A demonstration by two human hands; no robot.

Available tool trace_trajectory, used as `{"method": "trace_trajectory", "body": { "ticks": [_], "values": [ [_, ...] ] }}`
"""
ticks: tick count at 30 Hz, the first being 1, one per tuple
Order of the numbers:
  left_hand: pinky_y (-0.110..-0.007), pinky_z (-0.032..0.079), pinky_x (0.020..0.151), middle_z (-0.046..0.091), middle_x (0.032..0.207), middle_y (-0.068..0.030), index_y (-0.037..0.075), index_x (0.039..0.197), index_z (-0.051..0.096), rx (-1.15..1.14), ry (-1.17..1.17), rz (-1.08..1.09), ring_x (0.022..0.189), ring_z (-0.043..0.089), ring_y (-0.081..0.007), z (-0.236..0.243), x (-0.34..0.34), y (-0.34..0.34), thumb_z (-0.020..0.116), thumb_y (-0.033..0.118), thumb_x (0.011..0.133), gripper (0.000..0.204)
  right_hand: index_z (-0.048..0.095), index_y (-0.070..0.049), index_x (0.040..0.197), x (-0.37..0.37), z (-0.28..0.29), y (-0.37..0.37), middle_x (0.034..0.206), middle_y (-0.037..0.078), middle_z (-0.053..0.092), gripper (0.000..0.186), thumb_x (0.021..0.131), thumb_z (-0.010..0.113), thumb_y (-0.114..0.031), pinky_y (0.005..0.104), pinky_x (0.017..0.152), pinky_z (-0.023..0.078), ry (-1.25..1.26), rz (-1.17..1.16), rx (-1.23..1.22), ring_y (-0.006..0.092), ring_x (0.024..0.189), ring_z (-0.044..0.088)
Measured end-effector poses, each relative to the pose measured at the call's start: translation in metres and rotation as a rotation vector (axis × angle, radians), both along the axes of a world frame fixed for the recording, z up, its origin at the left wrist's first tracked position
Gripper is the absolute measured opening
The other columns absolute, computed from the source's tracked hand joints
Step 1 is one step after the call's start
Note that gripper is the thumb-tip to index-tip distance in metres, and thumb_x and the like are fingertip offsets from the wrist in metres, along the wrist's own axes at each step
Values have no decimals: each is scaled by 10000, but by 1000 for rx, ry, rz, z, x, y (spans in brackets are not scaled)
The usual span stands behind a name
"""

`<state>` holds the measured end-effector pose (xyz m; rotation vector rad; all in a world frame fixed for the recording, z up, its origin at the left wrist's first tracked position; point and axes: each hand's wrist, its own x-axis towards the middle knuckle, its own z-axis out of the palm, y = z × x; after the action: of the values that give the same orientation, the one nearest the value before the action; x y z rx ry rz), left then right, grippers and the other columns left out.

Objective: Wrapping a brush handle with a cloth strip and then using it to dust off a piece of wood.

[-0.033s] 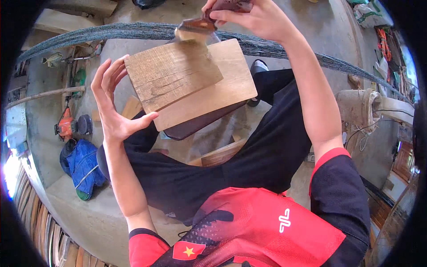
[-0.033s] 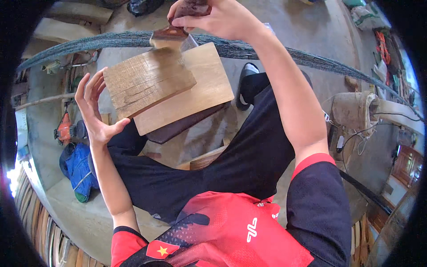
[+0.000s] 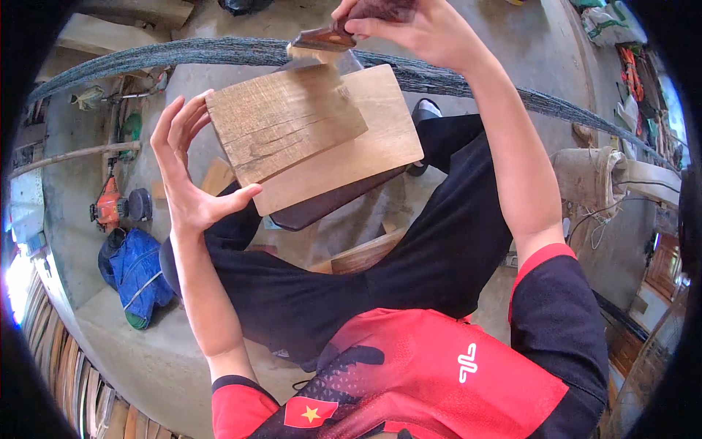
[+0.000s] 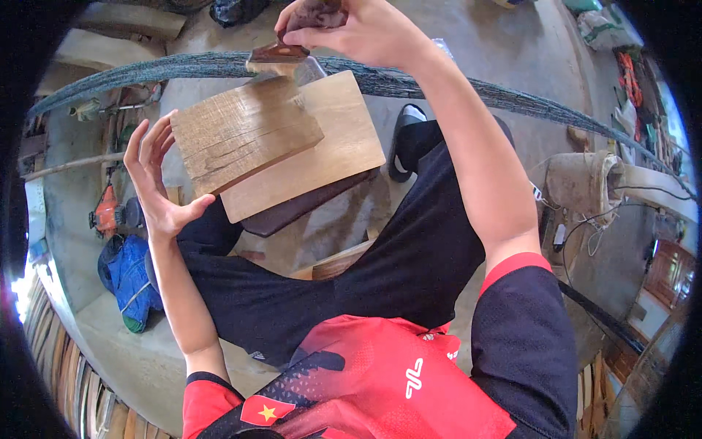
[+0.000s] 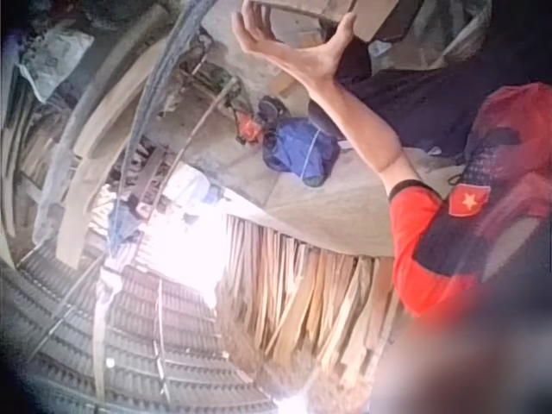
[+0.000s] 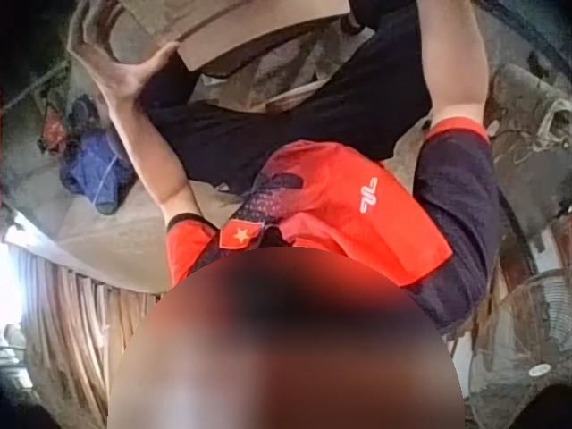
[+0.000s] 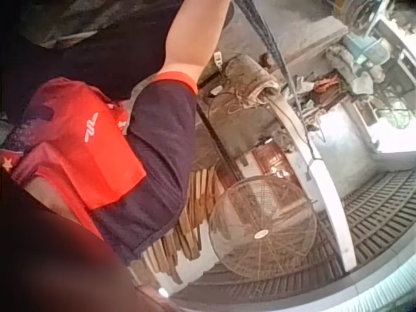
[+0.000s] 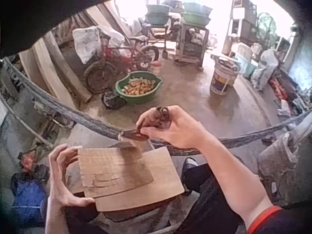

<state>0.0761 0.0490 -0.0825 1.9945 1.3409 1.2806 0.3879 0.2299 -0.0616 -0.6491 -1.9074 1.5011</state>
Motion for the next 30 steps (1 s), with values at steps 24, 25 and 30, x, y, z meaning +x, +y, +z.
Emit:
{"method": "trace_trajectory", "body": {
  "ticks": [24,25,30],
  "values": [
    [-437,386,1159,456,1507,-166,31,1504,401,-412,-558,143,1417,437,-285,40,60,41,736,179,835,762,763,-34,1026,5,9,-5,893,21,745,240,948,762,-261,273,724,529,-85,-286,123,90,812,656],
    [-384,438,1113,528,1437,-160,8,1473,439,-411,-522,259,1342,517,-253,40,64,45,740,196,913,663,767,-41,1022,6,9,-5,866,12,744,236,946,764,-264,270,717,511,-135,-289,91,79,781,640],
    [-244,542,893,673,1227,-96,-34,1399,527,-681,-891,237,1050,671,-132,4,30,55,729,156,947,531,742,-72,1054,0,1,-11,834,4,709,182,931,760,-205,271,658,507,0,-279,357,88,747,639]
  ]
}}
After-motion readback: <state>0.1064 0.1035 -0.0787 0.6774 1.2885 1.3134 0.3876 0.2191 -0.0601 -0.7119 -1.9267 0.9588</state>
